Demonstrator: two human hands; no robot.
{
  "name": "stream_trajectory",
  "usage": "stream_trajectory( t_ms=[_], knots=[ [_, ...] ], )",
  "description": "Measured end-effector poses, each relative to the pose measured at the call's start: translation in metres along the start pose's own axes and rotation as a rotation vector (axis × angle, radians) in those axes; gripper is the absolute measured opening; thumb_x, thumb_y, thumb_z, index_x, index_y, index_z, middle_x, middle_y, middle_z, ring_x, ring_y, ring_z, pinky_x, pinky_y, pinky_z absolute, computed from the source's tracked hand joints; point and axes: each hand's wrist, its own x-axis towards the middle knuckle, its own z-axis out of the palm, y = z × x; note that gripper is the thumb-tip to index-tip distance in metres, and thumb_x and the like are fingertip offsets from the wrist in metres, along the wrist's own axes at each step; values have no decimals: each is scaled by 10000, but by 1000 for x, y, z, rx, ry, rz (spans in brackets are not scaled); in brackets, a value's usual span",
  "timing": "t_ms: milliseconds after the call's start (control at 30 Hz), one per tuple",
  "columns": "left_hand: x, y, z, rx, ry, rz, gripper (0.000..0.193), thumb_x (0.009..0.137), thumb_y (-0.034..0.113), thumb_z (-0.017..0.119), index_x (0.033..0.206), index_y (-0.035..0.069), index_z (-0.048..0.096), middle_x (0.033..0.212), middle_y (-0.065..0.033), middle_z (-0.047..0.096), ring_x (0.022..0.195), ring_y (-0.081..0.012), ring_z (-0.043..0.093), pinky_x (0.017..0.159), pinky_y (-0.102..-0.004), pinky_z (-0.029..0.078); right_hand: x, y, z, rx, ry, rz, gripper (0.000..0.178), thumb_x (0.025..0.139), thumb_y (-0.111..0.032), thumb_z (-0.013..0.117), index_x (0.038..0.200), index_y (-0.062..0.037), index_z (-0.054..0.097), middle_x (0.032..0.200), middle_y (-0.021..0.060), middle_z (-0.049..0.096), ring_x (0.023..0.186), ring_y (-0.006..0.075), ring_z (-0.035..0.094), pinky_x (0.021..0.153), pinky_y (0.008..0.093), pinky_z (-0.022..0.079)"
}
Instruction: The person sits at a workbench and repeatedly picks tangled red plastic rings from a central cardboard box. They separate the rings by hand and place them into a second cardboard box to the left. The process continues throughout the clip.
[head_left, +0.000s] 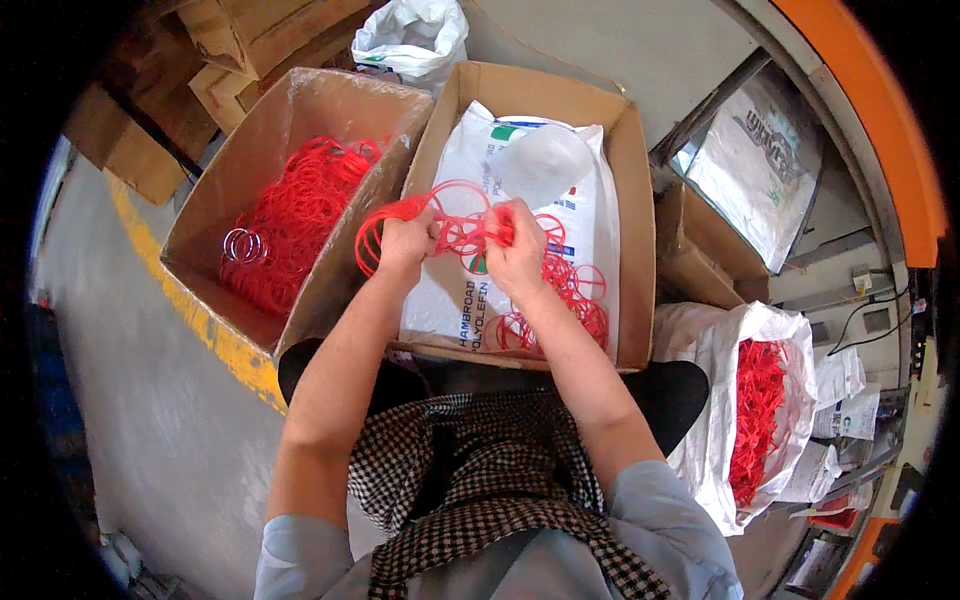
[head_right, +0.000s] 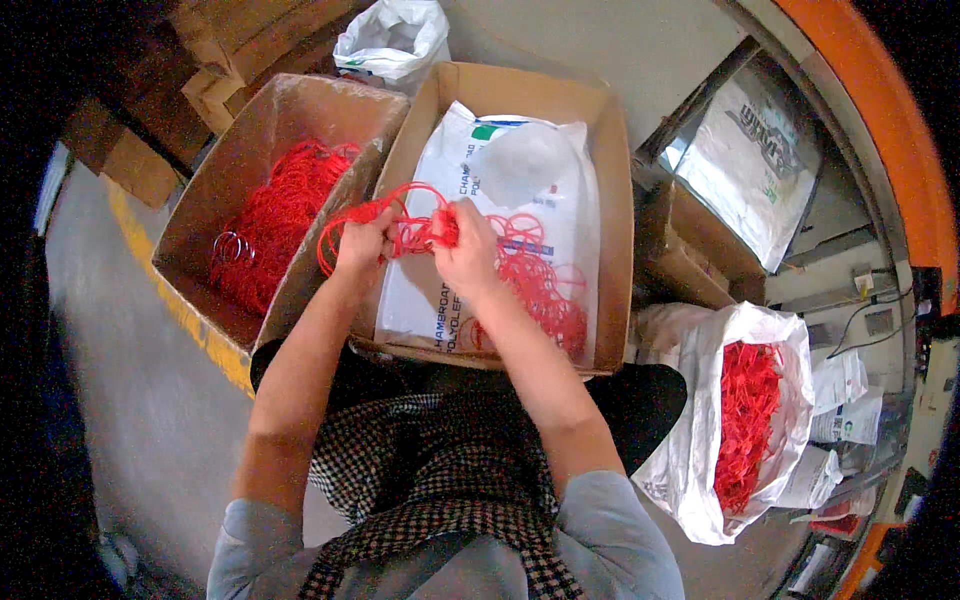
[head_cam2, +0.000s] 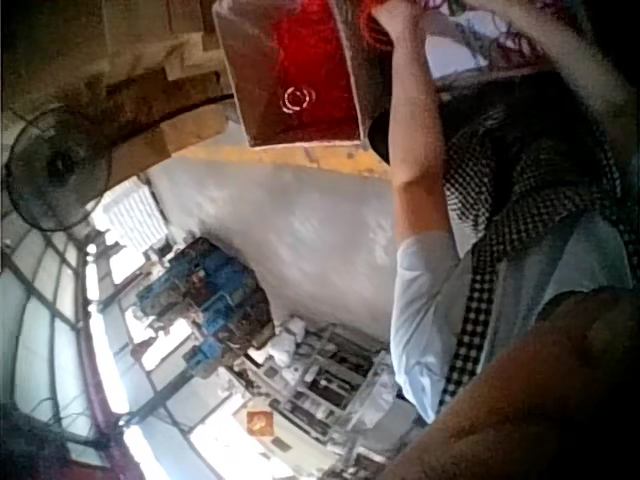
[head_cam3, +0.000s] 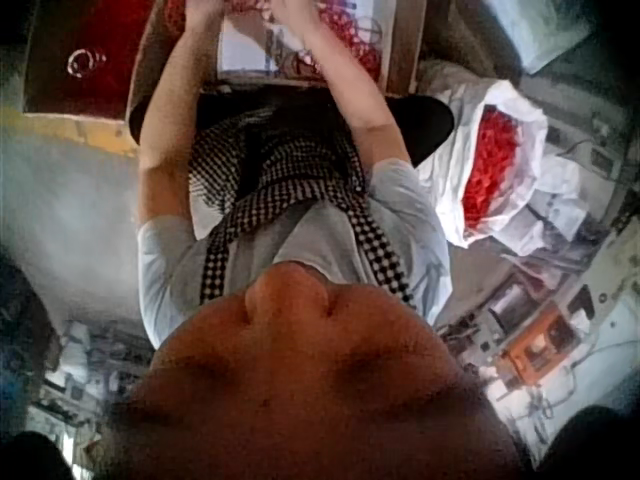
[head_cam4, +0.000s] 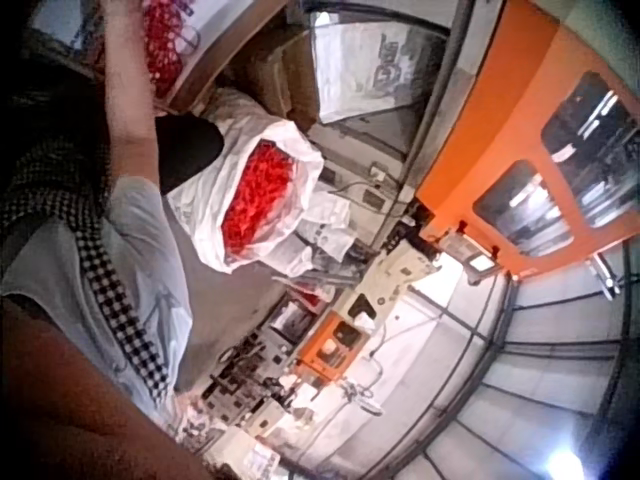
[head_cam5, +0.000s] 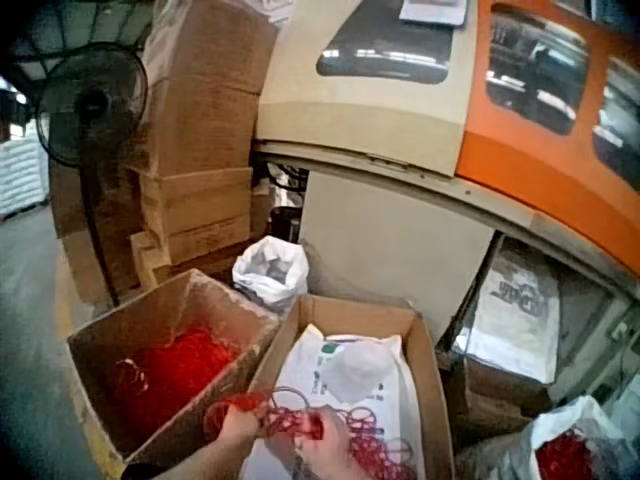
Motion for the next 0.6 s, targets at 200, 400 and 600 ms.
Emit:
stream_trajectory(
  t_ms=[200,400,600],
  knots=[
    [-15,8,22,-71,76,124,168,904,143,482,760,76,536,604,12,484,512,-80,414,451,-249,316,3,5,3,1144,488,858,179,891,-230,512,777,-94,491,595,5,454,524,121,430,492,254,372],
    [-15,13,18,-53,-31,200,144,912,164,490,819,72,550,615,10,512,536,-76,442,469,-246,353,8,-2,-7,1520,214,949,237,917,-193,476,716,-72,442,637,-4,403,515,90,372,428,227,342],
    [-29,21,17,116,-350,205,130,907,162,507,894,43,557,620,-3,525,543,-83,454,518,-254,404,14,15,-23,1183,-116,1057,204,892,-195,524,723,-101,457,565,-24,401,477,79,383,404,224,300]
  ],
)
